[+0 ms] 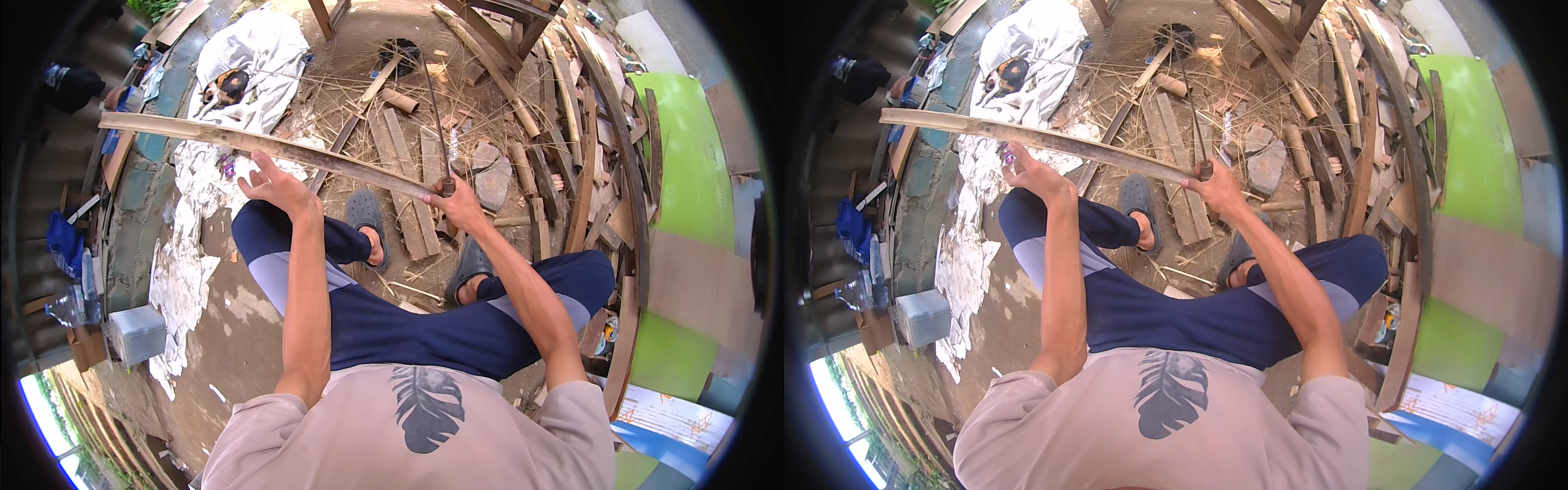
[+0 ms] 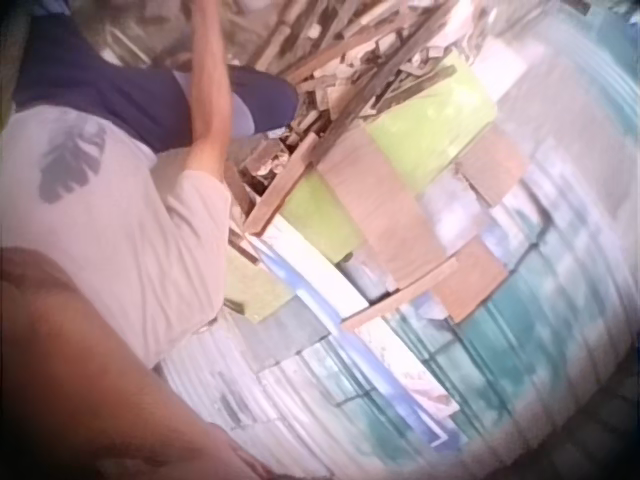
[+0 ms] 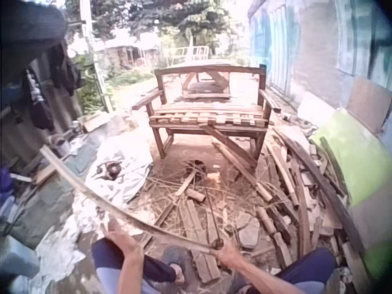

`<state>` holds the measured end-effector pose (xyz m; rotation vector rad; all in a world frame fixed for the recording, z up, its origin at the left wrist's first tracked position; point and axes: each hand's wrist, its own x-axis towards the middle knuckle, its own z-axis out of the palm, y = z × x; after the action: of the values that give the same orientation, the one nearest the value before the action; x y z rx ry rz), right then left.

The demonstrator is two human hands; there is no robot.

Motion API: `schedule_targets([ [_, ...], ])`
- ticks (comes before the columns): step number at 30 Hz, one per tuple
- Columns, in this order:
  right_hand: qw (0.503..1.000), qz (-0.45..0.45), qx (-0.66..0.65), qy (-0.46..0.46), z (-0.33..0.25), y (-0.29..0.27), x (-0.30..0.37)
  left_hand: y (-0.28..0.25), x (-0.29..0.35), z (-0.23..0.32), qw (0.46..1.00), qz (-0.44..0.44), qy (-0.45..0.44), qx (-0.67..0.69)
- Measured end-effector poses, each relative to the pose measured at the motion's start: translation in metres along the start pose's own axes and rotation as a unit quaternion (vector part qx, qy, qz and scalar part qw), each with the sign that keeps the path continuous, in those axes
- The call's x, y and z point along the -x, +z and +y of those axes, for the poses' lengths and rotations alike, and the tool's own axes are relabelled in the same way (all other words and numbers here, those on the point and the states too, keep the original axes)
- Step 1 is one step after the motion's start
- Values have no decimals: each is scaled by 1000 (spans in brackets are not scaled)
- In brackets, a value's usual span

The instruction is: The person sits on the ground and uses a knife to shave and smooth a long bamboo stick. They repeatedly scrape along the length of the stick, rotating it to work different sides and remove splinters.

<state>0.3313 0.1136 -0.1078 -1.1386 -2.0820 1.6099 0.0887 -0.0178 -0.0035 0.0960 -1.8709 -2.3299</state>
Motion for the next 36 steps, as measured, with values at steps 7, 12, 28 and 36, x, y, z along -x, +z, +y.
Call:
schedule_targets([
  [7, 997, -74, 5, -17, -10, 29, -4, -9, -21, 34, 928, -236, -162, 240],
  [12, 999, 45, 28, 2, 5, 27, 2, -10, -20, 31, 928, -267, -131, 223],
  [28, 952, 121, 10, 280, 78, 20, 54, -10, 14, -23, 959, -260, -6, 111],
  [36, 963, 50, 96, 249, 80, 43, 42, -5, 12, -22, 955, -261, -12, 138],
])
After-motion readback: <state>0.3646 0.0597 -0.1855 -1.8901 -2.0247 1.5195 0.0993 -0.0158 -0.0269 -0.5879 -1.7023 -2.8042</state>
